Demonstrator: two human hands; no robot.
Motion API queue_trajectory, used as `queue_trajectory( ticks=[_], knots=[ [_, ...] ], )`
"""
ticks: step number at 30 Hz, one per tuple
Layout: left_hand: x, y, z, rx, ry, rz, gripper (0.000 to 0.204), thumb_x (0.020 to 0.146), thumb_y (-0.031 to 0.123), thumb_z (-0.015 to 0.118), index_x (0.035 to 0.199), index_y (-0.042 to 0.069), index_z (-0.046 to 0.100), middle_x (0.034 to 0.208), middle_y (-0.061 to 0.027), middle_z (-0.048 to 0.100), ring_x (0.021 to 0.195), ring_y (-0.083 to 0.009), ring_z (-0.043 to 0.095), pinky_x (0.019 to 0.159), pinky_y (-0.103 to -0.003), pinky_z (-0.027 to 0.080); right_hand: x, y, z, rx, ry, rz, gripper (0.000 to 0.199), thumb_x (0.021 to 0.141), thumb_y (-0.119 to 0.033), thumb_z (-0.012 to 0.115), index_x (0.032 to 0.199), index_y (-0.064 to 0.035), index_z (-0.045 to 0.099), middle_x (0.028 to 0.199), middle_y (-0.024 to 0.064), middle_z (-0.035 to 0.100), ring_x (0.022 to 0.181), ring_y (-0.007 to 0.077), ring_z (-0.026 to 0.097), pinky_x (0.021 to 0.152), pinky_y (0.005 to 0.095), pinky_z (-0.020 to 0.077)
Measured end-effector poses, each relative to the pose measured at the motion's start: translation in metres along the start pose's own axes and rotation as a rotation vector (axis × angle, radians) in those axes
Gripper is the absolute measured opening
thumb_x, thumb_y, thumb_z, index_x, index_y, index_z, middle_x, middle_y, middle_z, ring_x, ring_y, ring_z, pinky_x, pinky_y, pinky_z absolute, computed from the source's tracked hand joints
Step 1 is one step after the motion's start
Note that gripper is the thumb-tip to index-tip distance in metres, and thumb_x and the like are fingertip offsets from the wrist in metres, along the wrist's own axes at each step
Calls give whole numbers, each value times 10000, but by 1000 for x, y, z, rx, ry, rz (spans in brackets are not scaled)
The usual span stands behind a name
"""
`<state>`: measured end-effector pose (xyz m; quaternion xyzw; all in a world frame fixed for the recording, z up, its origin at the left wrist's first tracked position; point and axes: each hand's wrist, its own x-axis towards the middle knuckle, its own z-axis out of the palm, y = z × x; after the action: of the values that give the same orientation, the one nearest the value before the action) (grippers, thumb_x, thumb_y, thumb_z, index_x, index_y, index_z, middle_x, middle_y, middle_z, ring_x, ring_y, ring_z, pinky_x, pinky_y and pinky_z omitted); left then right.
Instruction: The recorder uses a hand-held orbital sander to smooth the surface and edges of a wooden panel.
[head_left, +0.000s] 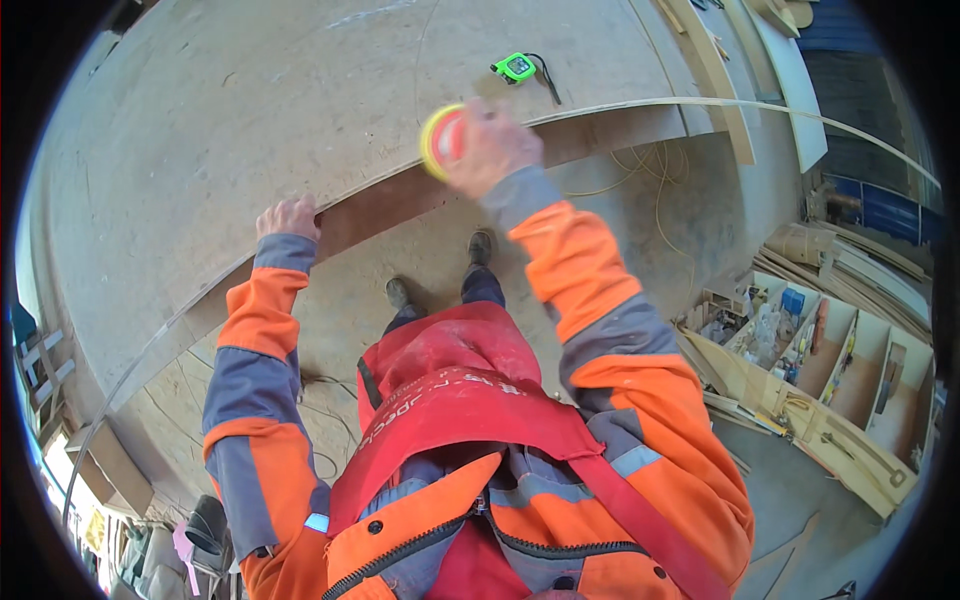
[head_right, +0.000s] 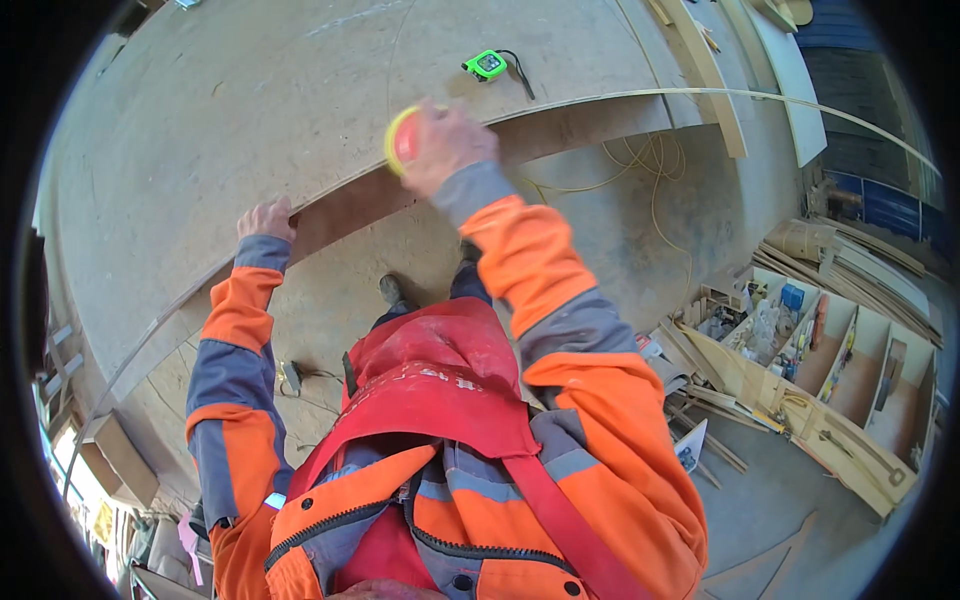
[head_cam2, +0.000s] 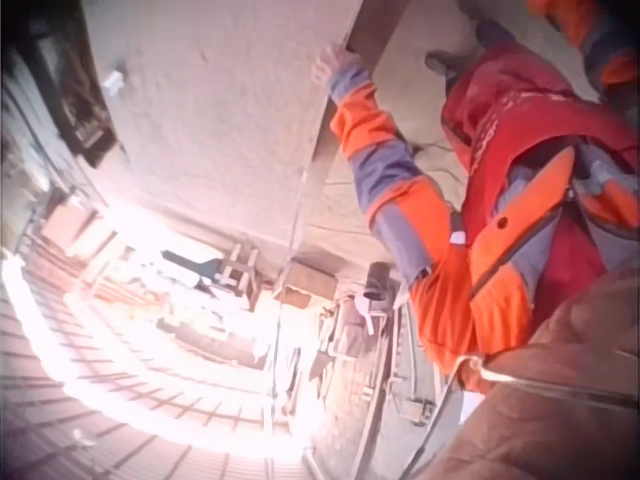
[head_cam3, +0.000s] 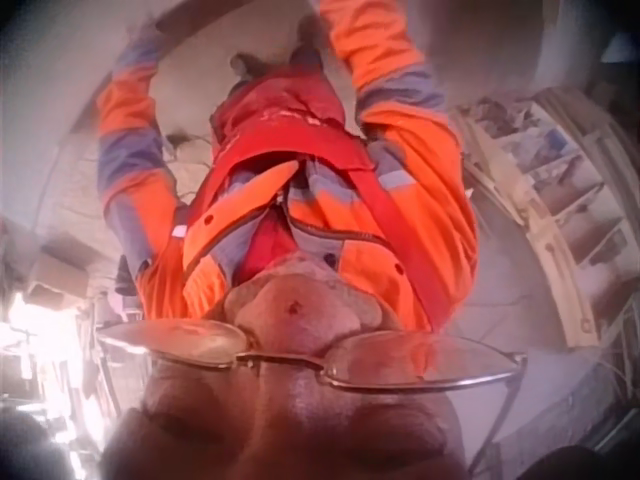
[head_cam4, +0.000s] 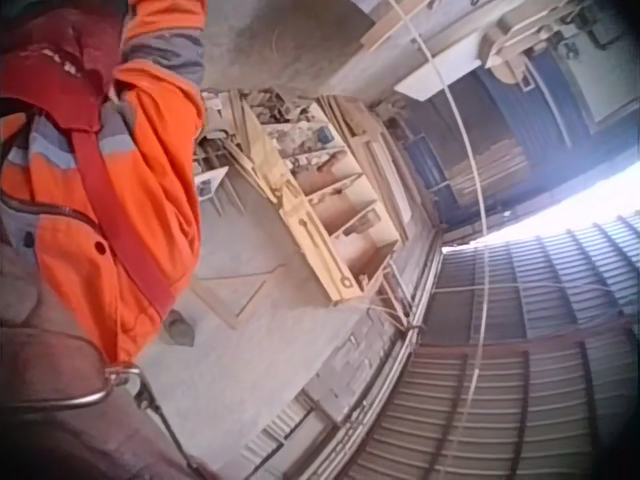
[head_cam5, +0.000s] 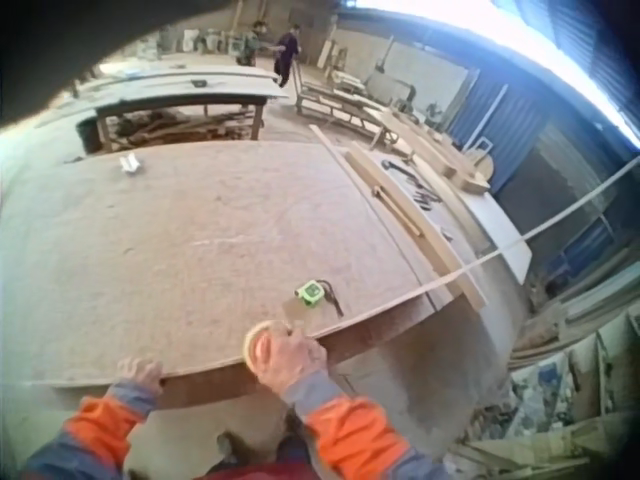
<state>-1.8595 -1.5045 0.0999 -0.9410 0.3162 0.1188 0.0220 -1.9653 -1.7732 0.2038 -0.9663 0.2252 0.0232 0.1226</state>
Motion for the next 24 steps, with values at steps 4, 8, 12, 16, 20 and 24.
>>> queue_trajectory(
  ticks=[4,8,12,16,20,24],
  knots=[
    [2,0,2,-17,14,35,93,719,125,616,808,101,603,819,-122,660,765,-338,646,640,-454,511,25,100,-19,-158,27,260,610,668,-396,733,1154,-104,509,1096,187,570,996,380,598,822,474,504],
    [4,-2,1,-31,27,36,100,712,119,619,809,100,603,810,-122,659,769,-336,646,645,-454,510,47,178,-20,-185,122,296,616,656,-417,748,1132,-101,518,1109,178,576,973,366,610,808,461,511],
    [8,-1,0,-32,32,34,101,706,115,619,805,101,603,810,-116,659,776,-335,645,650,-455,508,44,157,-20,-187,105,287,606,663,-427,740,1121,-98,519,1105,179,578,957,363,616,796,460,514],
    [4,-2,-4,-2,32,37,94,700,128,626,790,110,604,812,-112,661,773,-336,642,653,-460,505,16,68,-17,-103,28,130,596,707,-403,706,1166,-96,480,1082,202,570,973,374,612,796,458,514],
    [6,4,-6,37,3,32,90,694,177,645,767,132,618,816,-117,663,784,-344,633,676,-471,496,-1,24,-5,27,61,32,512,721,-339,682,1129,-90,500,1072,200,565,913,379,628,756,461,521],
    [4,4,4,118,2,5,103,710,223,643,786,153,646,811,-132,663,795,-368,626,710,-497,485,-34,11,-1,231,104,-45,492,708,-254,679,1136,-88,502,1068,205,558,863,383,623,728,458,521]
  ],
)
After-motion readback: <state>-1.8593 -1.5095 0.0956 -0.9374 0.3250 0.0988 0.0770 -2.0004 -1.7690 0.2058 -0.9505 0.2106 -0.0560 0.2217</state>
